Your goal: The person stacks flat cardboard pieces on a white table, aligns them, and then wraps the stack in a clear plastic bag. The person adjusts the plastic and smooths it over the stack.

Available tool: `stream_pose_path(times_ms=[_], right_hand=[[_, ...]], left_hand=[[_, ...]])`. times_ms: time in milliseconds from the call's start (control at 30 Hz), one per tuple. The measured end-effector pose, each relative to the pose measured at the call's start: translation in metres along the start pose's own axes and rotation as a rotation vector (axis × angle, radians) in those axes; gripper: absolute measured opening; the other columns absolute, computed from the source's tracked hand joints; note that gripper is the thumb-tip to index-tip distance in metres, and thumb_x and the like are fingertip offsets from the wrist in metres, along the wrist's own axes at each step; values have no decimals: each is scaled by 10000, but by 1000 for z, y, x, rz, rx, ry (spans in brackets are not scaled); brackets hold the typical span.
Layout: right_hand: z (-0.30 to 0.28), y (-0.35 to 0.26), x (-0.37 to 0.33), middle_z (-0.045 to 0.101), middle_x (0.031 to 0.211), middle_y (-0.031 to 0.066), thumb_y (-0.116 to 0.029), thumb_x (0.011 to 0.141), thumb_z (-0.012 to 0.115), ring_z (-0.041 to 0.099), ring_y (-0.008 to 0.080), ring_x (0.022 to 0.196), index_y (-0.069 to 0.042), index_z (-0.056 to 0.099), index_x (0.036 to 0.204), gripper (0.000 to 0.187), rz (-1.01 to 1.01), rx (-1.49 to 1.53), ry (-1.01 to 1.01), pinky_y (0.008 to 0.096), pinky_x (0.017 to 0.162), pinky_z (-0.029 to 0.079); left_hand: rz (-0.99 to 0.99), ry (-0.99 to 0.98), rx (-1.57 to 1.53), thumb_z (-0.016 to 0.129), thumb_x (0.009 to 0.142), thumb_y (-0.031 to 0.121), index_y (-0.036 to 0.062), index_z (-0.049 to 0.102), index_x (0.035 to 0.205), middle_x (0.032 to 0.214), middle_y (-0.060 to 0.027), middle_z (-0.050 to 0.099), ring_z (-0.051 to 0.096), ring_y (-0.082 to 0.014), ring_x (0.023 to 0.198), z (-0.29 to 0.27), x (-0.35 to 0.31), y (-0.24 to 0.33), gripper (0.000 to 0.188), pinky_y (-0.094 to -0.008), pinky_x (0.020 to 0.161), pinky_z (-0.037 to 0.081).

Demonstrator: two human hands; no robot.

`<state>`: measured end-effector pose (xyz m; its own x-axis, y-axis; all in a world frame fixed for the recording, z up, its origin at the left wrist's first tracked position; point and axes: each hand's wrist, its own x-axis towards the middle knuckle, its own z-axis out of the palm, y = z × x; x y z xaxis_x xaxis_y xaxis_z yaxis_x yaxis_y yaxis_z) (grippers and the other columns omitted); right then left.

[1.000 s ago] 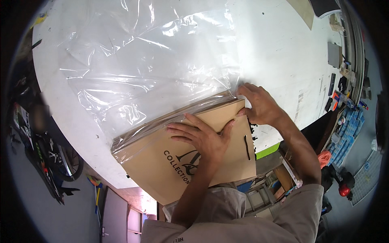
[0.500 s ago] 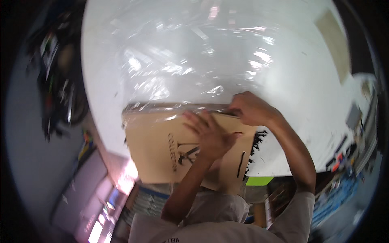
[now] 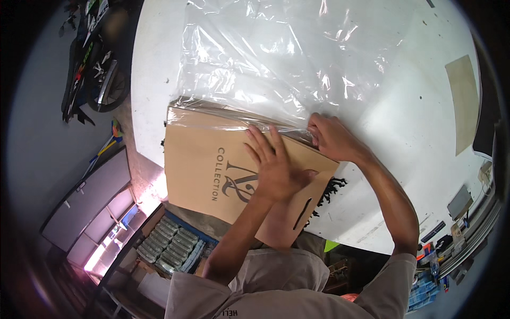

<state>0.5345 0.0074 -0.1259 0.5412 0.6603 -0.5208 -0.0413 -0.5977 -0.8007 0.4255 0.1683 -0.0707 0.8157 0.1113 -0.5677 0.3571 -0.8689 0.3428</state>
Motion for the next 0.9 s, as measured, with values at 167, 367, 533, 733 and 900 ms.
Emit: stream_pose_path(times_ms=[167,367,533,733,900], right_hand=[[-18,-2,3,646,867,190,-127,903,621,642,311,857,8,600,997,166,56,263,-160,409,760,495],[-12,-14,-14,610,782,158,-101,875,686,596,278,735,3,578,948,167,-20,193,11,388,675,472],[18,-16,-28,602,793,150,-26,888,642,568,294,655,-13,561,878,82,-234,-24,420,409,607,458],[12,-21,-43,651,884,146,-77,914,603,623,383,812,-5,605,897,74,-289,-453,407,475,723,506],[-9,-9,-42,624,783,134,-140,892,695,616,348,786,-28,601,891,146,-183,-13,79,422,695,482]], left_hand=[[8,35,-2,898,624,506,-110,-74,1533,1523,-476,-164,-163,-609,1450,2,-5,1,1466,-694,1151,-36],[41,46,-7,891,639,504,-45,-99,1562,1548,-444,-166,-161,-605,1453,4,-7,-4,1461,-705,1143,-31],[69,76,3,897,633,514,-32,-74,1570,1558,-439,-135,-129,-612,1456,5,-9,-9,1456,-730,1132,-1],[18,98,-37,899,649,487,-50,11,1565,1563,-439,-97,-76,-626,1458,8,-15,-5,1384,-762,1113,34],[-11,48,-14,892,661,478,-51,23,1564,1570,-429,-90,-72,-635,1452,9,-13,-6,1360,-771,1108,34]])
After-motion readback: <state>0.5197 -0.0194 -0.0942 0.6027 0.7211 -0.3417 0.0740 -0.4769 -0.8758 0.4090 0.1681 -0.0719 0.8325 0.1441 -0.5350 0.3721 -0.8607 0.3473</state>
